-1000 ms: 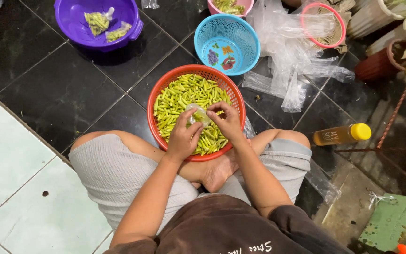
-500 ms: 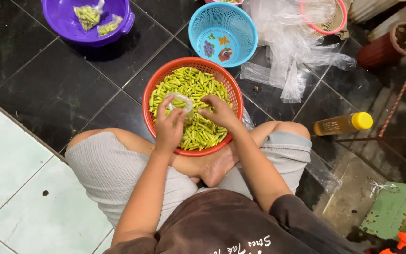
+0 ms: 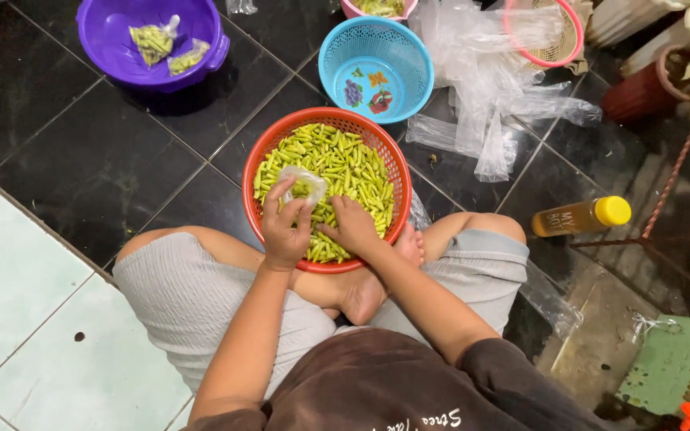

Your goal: A person sitting on the floor is manually packing green chilies from a large red bowl into small individual plastic bags.

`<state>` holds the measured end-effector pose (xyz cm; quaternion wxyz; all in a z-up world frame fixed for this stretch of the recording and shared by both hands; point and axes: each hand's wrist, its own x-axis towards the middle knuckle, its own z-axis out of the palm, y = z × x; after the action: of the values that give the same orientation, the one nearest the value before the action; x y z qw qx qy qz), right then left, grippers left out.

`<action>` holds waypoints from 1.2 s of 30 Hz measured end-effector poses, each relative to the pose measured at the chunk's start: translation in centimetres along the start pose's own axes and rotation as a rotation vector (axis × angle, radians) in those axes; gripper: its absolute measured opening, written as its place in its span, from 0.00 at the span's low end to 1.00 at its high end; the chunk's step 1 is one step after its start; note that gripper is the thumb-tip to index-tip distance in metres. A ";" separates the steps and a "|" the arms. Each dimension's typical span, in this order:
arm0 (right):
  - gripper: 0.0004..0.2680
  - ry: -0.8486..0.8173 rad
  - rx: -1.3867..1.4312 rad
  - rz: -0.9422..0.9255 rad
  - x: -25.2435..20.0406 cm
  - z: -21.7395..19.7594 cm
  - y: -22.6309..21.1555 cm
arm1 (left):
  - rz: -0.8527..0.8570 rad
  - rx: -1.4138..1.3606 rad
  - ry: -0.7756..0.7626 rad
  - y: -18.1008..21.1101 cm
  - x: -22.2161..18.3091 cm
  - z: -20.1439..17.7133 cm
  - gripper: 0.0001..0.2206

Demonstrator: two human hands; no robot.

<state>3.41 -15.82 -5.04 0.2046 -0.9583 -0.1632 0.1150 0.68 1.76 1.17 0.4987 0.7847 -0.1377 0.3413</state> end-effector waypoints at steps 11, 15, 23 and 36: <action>0.12 0.133 0.983 0.366 2.3 2.1 6.2 | -0.036 0.017 -0.026 0.6 0.0 0.0 0.08; 0.12 -0.192 2.225 0.618 3.5 2.2 10.4 | -0.063 0.025 -0.069 0.0 -0.8 0.8 0.07; 0.15 -0.042 2.493 0.788 3.5 3.7 11.3 | -0.062 0.020 -0.082 0.5 -0.8 0.8 0.07; 0.16 0.054 2.262 0.791 2.5 3.9 10.6 | -0.014 0.026 -0.163 1.1 -0.6 1.0 0.06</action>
<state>7.41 -22.72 -13.47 0.8849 -0.2213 0.3406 0.2282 0.03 0.32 1.28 0.4779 0.8174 -0.1679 0.2744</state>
